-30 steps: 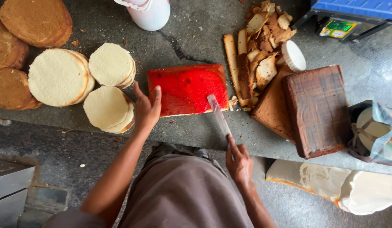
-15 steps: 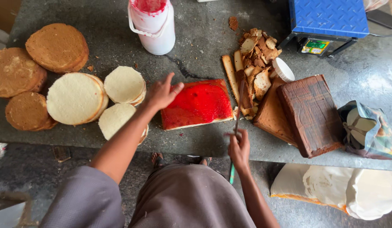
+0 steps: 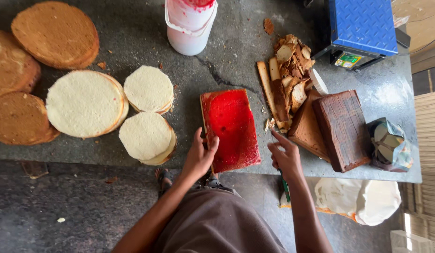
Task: The person scoops jam onto a rectangular cake layer, spreads it across the surface with a knife, and slices the cake into smaller pieces using a knife before separating the pieces by hand.
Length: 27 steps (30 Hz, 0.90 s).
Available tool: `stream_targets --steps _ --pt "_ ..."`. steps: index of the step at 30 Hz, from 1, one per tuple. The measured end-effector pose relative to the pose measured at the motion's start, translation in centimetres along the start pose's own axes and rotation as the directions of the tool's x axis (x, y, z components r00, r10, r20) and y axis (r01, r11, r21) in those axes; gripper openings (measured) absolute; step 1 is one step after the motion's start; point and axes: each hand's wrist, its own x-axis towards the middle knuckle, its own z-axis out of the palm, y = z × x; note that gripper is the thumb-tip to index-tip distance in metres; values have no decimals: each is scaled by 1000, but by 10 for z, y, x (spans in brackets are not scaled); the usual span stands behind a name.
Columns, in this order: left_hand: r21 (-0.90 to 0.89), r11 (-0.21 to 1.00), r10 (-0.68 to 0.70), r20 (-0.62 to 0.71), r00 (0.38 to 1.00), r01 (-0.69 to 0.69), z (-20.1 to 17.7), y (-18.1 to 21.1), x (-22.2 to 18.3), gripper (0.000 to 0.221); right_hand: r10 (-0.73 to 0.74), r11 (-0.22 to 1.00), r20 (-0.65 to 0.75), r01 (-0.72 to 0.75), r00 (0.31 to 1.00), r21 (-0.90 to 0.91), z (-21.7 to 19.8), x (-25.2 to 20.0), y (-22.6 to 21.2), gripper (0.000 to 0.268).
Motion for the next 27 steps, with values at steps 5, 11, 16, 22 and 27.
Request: stream_targets --steps 5,11,16,22,27 --pt "-84 986 -137 102 985 145 -3 2 21 99 54 991 62 -46 997 -125 18 15 -1 56" --pt "24 989 -145 70 987 144 4 3 10 92 -173 860 -26 138 985 -491 10 -58 102 52" --pt "28 997 76 -27 997 -75 23 -13 -4 92 -214 901 -134 143 968 -409 2 -80 131 53" --pt "28 979 -202 47 978 201 19 8 15 105 6 979 -29 -12 1000 -203 2 9 43 51" --pt "54 984 -170 10 985 170 17 23 9 104 58 974 55 -44 997 -222 19 32 44 50"
